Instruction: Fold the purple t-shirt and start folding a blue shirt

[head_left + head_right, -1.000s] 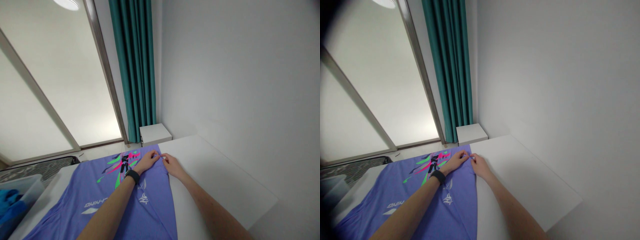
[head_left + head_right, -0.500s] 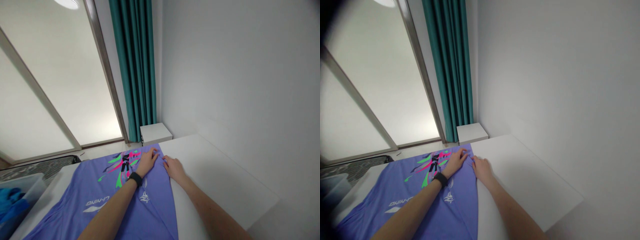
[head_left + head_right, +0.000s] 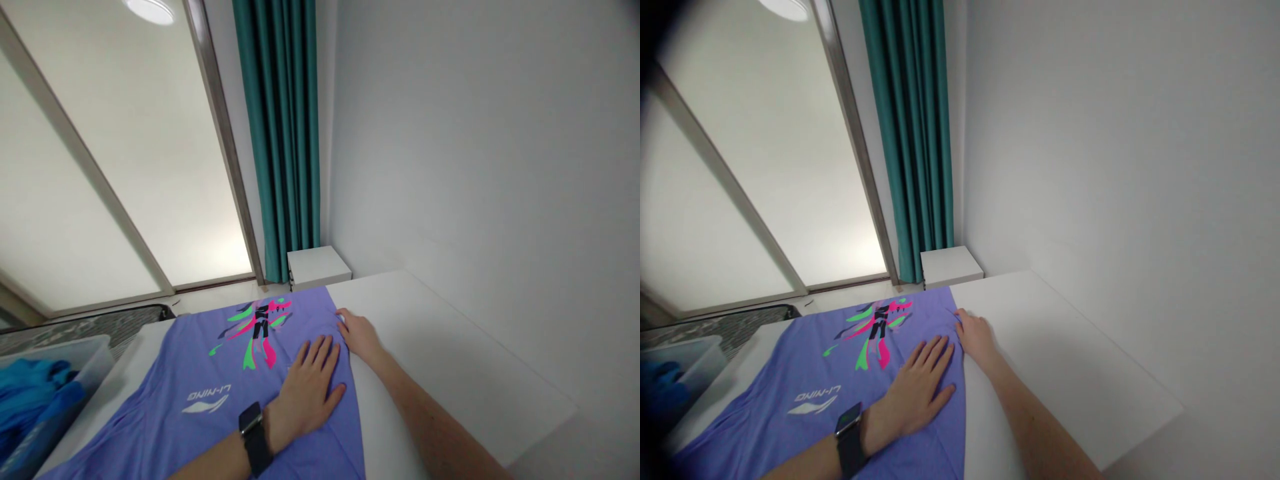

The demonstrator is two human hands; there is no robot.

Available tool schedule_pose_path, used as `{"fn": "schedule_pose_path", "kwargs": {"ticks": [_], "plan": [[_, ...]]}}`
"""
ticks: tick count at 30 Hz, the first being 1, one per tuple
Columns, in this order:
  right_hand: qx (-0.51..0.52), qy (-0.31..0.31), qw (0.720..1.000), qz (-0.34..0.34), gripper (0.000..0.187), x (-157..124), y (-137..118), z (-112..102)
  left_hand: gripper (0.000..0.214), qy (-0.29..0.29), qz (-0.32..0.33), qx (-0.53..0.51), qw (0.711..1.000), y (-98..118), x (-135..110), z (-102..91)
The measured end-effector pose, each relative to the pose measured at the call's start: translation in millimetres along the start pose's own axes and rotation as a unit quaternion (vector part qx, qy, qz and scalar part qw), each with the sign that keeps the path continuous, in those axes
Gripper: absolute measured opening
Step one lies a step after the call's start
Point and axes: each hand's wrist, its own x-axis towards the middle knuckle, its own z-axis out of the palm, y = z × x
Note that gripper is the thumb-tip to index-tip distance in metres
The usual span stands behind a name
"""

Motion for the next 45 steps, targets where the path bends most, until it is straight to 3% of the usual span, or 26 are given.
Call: {"fn": "schedule_pose_path", "kwargs": {"ticks": [6, 11, 16, 21, 38, 42, 45], "plan": [[0.004, 0.004, 1.000, 0.011, 0.032, 0.2, 3.2, -2.1, 0.065, -0.004, -0.010, 0.015, 1.000, -5.9, -19.2, 6.5], [0.028, 0.007, 0.999, 0.015, 0.031, 0.6, 6.2, -3.6, 0.050, 0.015, -0.049, 0.035, 0.998, -10.7, -3.8, -27.1], [0.065, 0.015, 0.998, 0.022, 0.031, 1.3, 12.2, -1.8, 0.023, 0.013, -0.155, 0.104, 0.982, -52.4, 9.6, -53.9], [0.058, 0.009, 0.998, 0.005, 0.035, 0.8, 14.3, -1.0, 0.021, 0.002, -0.220, 0.050, 0.974, -77.8, 7.6, -47.3], [0.042, 0.028, 0.999, -0.005, 0.037, -0.9, 14.3, 1.2, 0.015, 0.046, -0.201, -0.012, 0.979, -79.7, 4.4, -38.8], [-0.005, 0.076, 0.997, -0.023, 0.034, -2.5, 8.8, -1.6, 0.015, 0.047, -0.212, 0.010, 0.976, -79.9, 4.0, -38.4], [-0.053, 0.118, 0.989, -0.075, 0.034, -8.1, -5.3, -4.1, 0.014, 0.040, -0.201, 0.035, 0.978, -79.0, 3.7, -37.1]]}}
